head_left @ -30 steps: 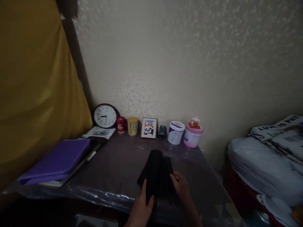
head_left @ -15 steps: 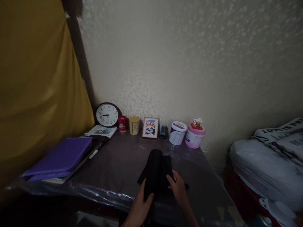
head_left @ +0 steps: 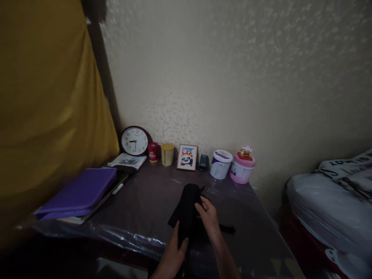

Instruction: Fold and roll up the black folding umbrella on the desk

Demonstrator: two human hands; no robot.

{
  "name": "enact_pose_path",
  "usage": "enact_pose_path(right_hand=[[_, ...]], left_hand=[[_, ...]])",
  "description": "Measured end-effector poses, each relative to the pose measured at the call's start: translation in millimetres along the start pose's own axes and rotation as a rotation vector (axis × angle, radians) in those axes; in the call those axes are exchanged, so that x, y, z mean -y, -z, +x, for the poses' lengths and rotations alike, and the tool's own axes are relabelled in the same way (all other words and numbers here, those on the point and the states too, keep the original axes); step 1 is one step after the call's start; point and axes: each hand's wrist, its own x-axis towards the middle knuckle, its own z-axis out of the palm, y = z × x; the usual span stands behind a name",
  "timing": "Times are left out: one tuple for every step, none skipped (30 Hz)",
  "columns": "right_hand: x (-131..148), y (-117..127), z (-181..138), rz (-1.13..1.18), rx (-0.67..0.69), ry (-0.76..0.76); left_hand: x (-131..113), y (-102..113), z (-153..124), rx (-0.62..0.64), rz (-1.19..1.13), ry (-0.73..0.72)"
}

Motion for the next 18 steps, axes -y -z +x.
enact_pose_path(right_hand=[[-2.1,-8.1,1.9,-0.035,0.004,0.001],[-4.5,-16.1,3.3,-0.080,0.018,0.003],[-6.9,-23.6,4.2,-0.133,0.043,0.007],[-9.2,-30.3,4.8,-0.196,0.067,0.013],[-11.1,-36.0,5.0,-0.270,0.090,0.023],[-12.4,-40.5,5.0,-0.347,0.107,0.035],[-13.3,-43.7,5.0,-0.413,0.119,0.046],[-13.8,-45.7,5.1,-0.465,0.127,0.055],[-13.9,-46.6,5.3,-0.501,0.137,0.057],[-13.9,-46.7,5.7,-0.521,0.144,0.055],[-13.8,-46.1,6.1,-0.530,0.150,0.049],[-13.8,-45.2,6.6,-0.533,0.153,0.042],[-13.9,-44.3,7.0,-0.534,0.155,0.038],[-14.0,-43.5,7.3,-0.529,0.159,0.035],[-14.3,-43.0,7.5,-0.513,0.161,0.028],[-14.6,-42.6,7.4,-0.487,0.161,0.023],[-14.7,-42.4,7.2,-0.450,0.157,0.019],[-14.6,-42.1,6.9,-0.401,0.148,0.015]], left_hand=[[1.2,-0.9,0.9,0.002,0.065,-0.023],[1.9,-1.9,1.7,0.006,0.131,-0.039],[2.2,-2.9,2.2,0.008,0.194,-0.043],[2.0,-3.8,2.5,0.006,0.251,-0.040],[1.6,-4.5,2.6,0.004,0.299,-0.038],[1.1,-5.0,2.4,0.005,0.335,-0.038],[0.8,-5.3,2.2,0.009,0.362,-0.044],[0.8,-5.4,1.9,0.014,0.383,-0.054],[1.2,-5.4,1.6,0.018,0.400,-0.067],[1.9,-5.3,1.3,0.022,0.413,-0.076],[2.8,-5.2,1.2,0.023,0.427,-0.078],[3.8,-5.2,1.1,0.019,0.440,-0.078],[4.7,-5.2,1.1,0.014,0.452,-0.079],[5.4,-5.2,1.1,0.012,0.465,-0.074],[5.5,-5.1,1.0,0.010,0.481,-0.070],[5.1,-5.0,0.9,0.008,0.498,-0.063],[4.0,-4.8,0.5,0.008,0.516,-0.054],[2.3,-4.6,0.1,0.008,0.529,-0.048]])
